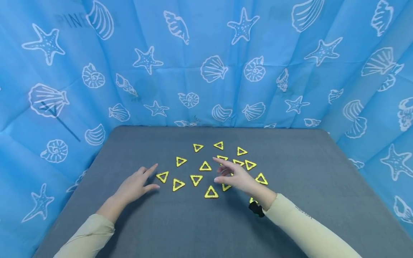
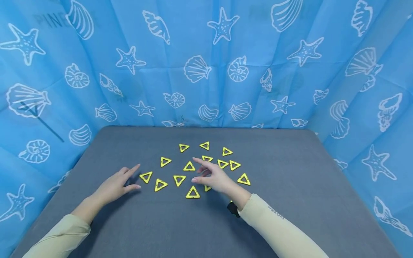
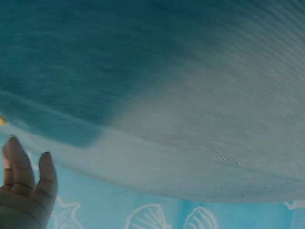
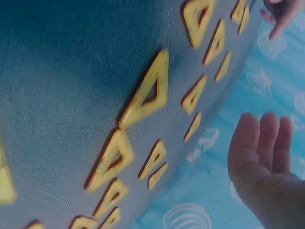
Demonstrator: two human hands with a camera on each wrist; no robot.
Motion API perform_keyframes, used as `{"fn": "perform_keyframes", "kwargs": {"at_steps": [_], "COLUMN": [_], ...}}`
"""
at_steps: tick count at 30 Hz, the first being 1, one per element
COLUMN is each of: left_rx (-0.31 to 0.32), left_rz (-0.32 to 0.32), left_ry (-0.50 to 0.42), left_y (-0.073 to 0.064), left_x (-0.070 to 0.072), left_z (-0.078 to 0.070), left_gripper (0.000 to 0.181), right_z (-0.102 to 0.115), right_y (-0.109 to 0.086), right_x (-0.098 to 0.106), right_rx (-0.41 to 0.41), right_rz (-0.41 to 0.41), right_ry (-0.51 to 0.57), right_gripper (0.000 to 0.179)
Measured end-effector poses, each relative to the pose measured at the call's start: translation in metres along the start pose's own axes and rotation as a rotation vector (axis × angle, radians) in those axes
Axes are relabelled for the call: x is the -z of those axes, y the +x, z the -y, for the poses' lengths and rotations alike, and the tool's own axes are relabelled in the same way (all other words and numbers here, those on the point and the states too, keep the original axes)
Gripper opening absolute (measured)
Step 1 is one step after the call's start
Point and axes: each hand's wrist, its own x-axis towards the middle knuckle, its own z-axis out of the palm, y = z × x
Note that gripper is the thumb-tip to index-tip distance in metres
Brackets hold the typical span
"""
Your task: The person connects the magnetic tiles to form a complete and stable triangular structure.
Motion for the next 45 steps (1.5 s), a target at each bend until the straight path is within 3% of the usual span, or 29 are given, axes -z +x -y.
{"fn": "perform_keyframes", "kwargs": {"at_steps": [5, 9, 17, 21, 29, 35, 40, 45], "left_rx": [-0.013, -0.007, -0.007, 0.008, 0.104, 0.146, 0.139, 0.120], "left_rz": [0.042, 0.093, 0.175, 0.210, 0.263, 0.263, 0.257, 0.252], "left_ry": [-0.054, -0.115, -0.225, -0.251, -0.168, -0.097, -0.048, -0.026], "left_y": [0.004, 0.009, 0.020, 0.022, 0.026, 0.030, 0.034, 0.037], "left_x": [-0.001, 0.002, 0.002, 0.001, 0.000, -0.005, -0.007, -0.004], "left_z": [0.016, 0.024, 0.028, 0.026, 0.018, 0.012, 0.011, 0.012], "left_gripper": [0.078, 0.076, 0.070, 0.068, 0.070, 0.067, 0.066, 0.067], "right_z": [0.008, 0.011, 0.007, 0.007, 0.009, 0.008, 0.005, 0.010], "right_y": [0.005, 0.013, 0.033, 0.042, 0.061, 0.076, 0.087, 0.096], "right_x": [-0.002, -0.005, -0.013, -0.016, -0.024, -0.033, -0.042, -0.050], "right_rx": [-0.037, -0.019, 0.071, 0.076, 0.062, 0.053, 0.026, 0.049], "right_rz": [0.054, 0.133, 0.259, 0.314, 0.360, 0.375, 0.410, 0.430], "right_ry": [-0.041, -0.104, -0.230, -0.264, -0.357, -0.484, -0.587, -0.669], "right_gripper": [0.068, 0.070, 0.073, 0.073, 0.072, 0.072, 0.073, 0.073]}}
